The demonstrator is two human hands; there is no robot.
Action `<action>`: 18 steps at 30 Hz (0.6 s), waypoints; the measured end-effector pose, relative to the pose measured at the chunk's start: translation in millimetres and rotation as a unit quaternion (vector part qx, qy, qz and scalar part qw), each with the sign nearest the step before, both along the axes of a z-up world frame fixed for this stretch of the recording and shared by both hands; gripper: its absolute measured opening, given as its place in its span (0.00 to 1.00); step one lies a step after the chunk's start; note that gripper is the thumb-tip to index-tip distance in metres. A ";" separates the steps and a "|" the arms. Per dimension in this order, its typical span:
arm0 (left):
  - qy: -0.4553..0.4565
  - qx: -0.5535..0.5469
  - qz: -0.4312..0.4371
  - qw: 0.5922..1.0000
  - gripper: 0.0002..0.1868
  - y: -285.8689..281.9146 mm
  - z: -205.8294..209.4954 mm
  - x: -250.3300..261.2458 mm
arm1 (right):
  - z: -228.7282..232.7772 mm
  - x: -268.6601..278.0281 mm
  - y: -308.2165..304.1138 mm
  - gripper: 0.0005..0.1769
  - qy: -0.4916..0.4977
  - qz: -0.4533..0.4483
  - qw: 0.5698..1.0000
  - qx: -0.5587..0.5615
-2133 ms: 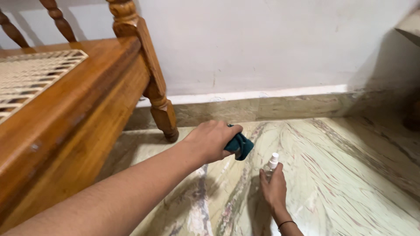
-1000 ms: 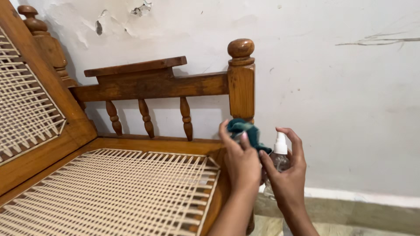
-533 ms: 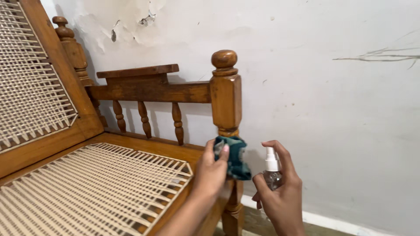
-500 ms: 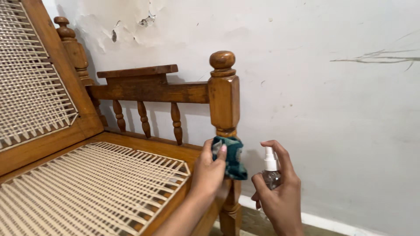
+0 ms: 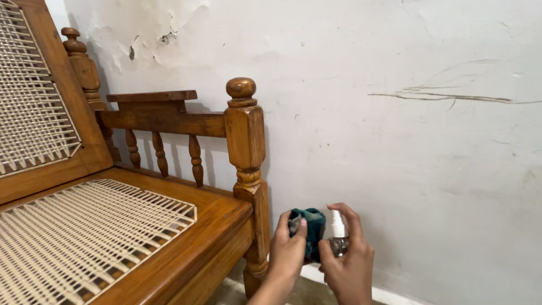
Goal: The person cleans a wooden chair with a woven seat using a spray bottle and a cloth. They spray the cleaning solution onto the cloth and wipe the wooden frame, including the legs and the top post of the backrest.
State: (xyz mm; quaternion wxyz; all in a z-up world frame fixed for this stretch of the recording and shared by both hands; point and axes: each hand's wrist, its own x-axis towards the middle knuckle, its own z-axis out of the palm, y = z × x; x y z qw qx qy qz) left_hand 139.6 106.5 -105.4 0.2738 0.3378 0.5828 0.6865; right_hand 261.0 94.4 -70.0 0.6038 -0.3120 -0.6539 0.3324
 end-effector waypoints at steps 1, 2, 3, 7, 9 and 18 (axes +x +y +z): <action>-0.008 -0.036 0.005 0.999 0.19 -4.8 5.9 7.5 | -3.1 -0.3 1.1 0.32 0.005 -0.009 1.000 0.011; -0.016 -0.071 0.010 0.997 0.20 -10.6 11.8 13.2 | -5.7 0.2 0.6 0.30 0.010 -0.019 1.000 0.022; -0.007 -0.069 0.009 0.998 0.20 -17.1 16.6 16.9 | -6.7 1.3 -0.8 0.30 0.008 -0.017 1.000 0.019; 0.017 -0.052 0.018 0.998 0.22 -35.9 22.2 17.4 | -3.0 6.2 -12.6 0.35 -0.003 0.037 0.998 -0.049; 0.007 -0.071 0.017 0.997 0.23 -41.3 19.7 13.3 | -3.3 10.1 -21.1 0.39 0.007 0.076 0.993 -0.086; 0.022 -0.057 0.040 0.997 0.23 -23.8 -24.0 10.4 | -10.0 28.3 -42.3 0.35 0.070 0.070 0.989 -0.112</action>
